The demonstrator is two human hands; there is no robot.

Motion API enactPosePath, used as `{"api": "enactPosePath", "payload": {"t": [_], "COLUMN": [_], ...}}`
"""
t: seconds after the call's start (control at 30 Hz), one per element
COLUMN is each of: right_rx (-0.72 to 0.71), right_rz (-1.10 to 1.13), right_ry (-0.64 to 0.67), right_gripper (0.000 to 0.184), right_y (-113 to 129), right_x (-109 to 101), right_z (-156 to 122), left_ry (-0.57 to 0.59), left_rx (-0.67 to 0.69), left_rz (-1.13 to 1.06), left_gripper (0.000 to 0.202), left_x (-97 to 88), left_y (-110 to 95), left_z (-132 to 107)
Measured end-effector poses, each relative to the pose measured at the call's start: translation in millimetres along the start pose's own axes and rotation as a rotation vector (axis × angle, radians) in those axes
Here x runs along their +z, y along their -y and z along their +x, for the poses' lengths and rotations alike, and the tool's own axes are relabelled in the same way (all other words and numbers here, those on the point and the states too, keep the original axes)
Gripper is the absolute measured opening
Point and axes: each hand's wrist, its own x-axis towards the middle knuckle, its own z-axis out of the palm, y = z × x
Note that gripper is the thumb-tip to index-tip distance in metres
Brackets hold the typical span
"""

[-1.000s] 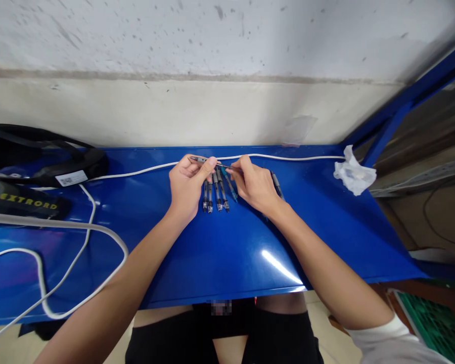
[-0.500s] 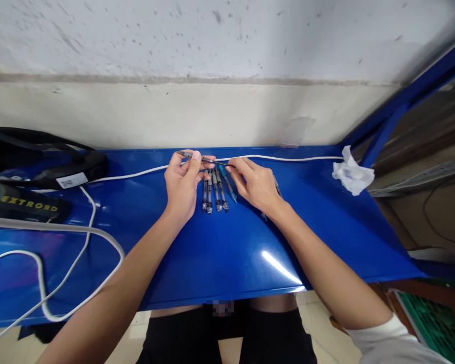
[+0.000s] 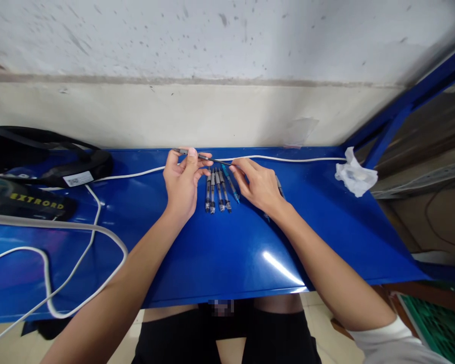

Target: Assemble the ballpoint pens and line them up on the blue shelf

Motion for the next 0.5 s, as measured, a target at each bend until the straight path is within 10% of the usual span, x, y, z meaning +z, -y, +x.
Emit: {"api": "enactPosePath", "payload": {"t": [0.5], "right_rx": [-0.069], "right_rz": [0.180], "right_ry": [-0.010], "right_gripper": [0.025], "right_y": [-4], "right_x": [11], "right_z": [-4], "left_ry": [0.200], "left_rx": [-0.112], "left_rz": [0.089], "left_gripper": [0.027], "left_x": [10.2], "left_y": [7], "left_z": [-16]}}
